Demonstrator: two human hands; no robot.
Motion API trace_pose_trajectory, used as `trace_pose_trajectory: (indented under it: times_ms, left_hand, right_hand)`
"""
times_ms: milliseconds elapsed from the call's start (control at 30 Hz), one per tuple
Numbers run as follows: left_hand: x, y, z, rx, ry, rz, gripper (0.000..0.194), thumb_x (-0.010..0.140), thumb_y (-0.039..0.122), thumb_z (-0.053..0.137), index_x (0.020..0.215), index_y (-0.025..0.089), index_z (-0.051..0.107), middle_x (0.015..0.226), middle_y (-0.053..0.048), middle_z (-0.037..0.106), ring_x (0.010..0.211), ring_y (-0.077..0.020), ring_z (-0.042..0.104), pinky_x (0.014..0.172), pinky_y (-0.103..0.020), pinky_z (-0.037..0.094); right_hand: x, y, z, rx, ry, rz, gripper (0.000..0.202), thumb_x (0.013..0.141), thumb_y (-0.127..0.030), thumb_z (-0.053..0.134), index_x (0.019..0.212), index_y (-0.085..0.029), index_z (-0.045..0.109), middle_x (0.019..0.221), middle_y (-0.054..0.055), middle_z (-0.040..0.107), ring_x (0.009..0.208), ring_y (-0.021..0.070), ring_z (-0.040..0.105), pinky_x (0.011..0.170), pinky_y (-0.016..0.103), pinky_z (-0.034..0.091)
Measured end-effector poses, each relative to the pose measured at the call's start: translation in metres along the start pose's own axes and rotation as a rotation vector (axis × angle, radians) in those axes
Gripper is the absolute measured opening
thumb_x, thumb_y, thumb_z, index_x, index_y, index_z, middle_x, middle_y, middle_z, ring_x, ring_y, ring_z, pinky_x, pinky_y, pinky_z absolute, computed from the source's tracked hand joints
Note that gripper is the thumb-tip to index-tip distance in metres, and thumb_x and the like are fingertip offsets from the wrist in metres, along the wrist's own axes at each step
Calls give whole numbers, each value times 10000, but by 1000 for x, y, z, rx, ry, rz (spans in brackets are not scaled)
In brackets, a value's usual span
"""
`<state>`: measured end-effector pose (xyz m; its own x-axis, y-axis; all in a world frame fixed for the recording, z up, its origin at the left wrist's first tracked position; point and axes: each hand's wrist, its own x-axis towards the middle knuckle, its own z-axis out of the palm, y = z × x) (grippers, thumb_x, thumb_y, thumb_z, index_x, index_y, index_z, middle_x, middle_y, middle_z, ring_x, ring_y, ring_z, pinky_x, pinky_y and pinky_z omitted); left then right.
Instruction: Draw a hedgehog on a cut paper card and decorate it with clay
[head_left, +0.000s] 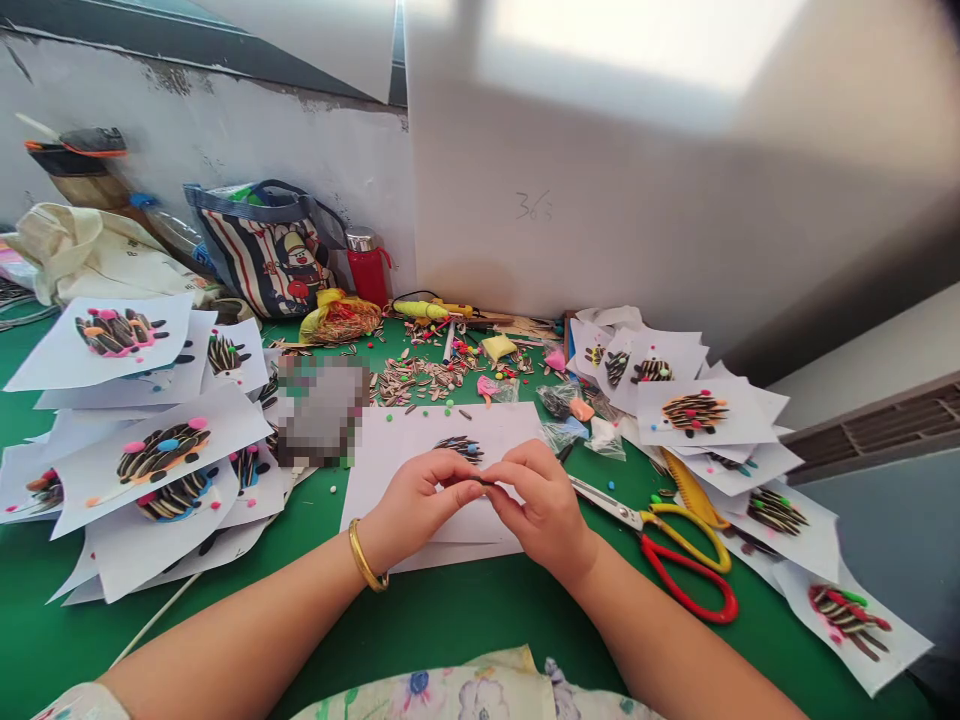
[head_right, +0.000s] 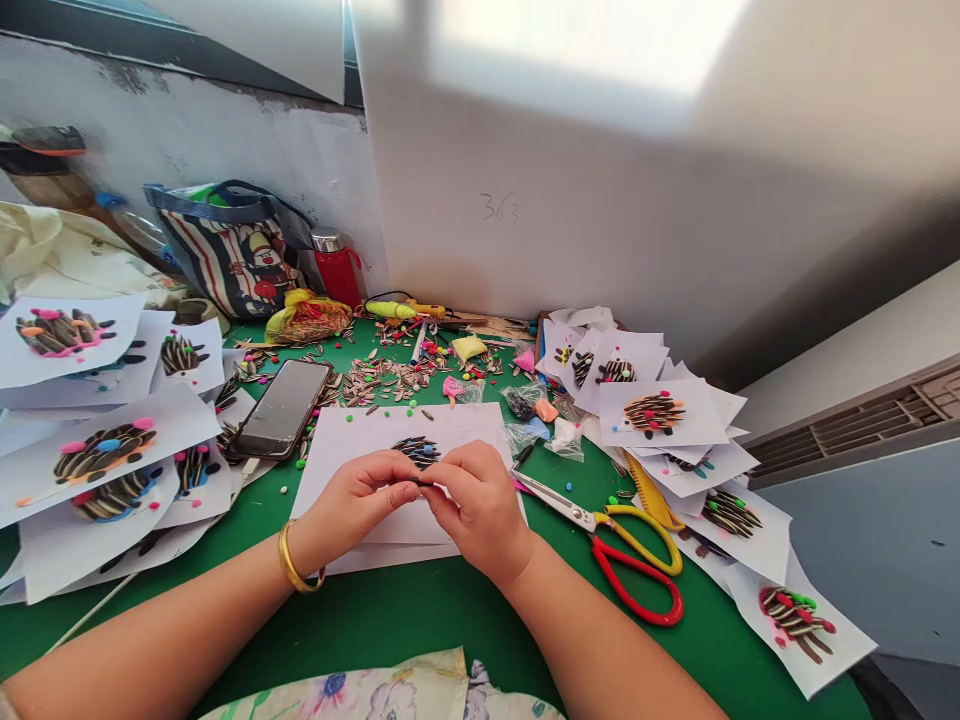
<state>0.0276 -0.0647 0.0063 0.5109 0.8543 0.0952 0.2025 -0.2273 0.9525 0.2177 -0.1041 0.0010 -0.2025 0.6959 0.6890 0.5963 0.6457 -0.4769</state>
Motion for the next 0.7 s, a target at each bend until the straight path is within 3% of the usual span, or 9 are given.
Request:
trace_pose_trajectory:
  times_ms: [133, 333, 700]
  left_hand:
    - [0, 0, 0, 19, 17, 32, 202, 786, 374, 717, 836, 178, 719, 812, -40, 685, 762, -167, 600, 713, -281, 484]
    - [0, 0, 1, 59, 37, 29, 168, 850, 333, 633, 832, 179, 697, 834, -43, 684, 790, -165, 605, 737, -286, 485]
    - [-2, -1, 4, 165, -17, 90, 137, 892, 269, 556, 864, 184, 659, 855, -31, 661, 796, -153, 583, 729, -279, 465]
  right_hand:
    - [1, 1, 0, 21, -7, -7, 170, 899, -142, 616, 1019, -250, 670, 858, 38, 645, 821, 190, 593, 724, 356, 500]
    - [0, 2, 3, 60, -50, 3, 199, 901, -121, 593, 1039, -253, 651, 897, 44, 675, 842, 194, 608, 748, 370, 507]
    - [0, -1, 6, -15, -68, 9, 173, 779, -80, 569, 870, -227, 577, 814, 29, 628, 811, 206, 557, 719, 357, 458]
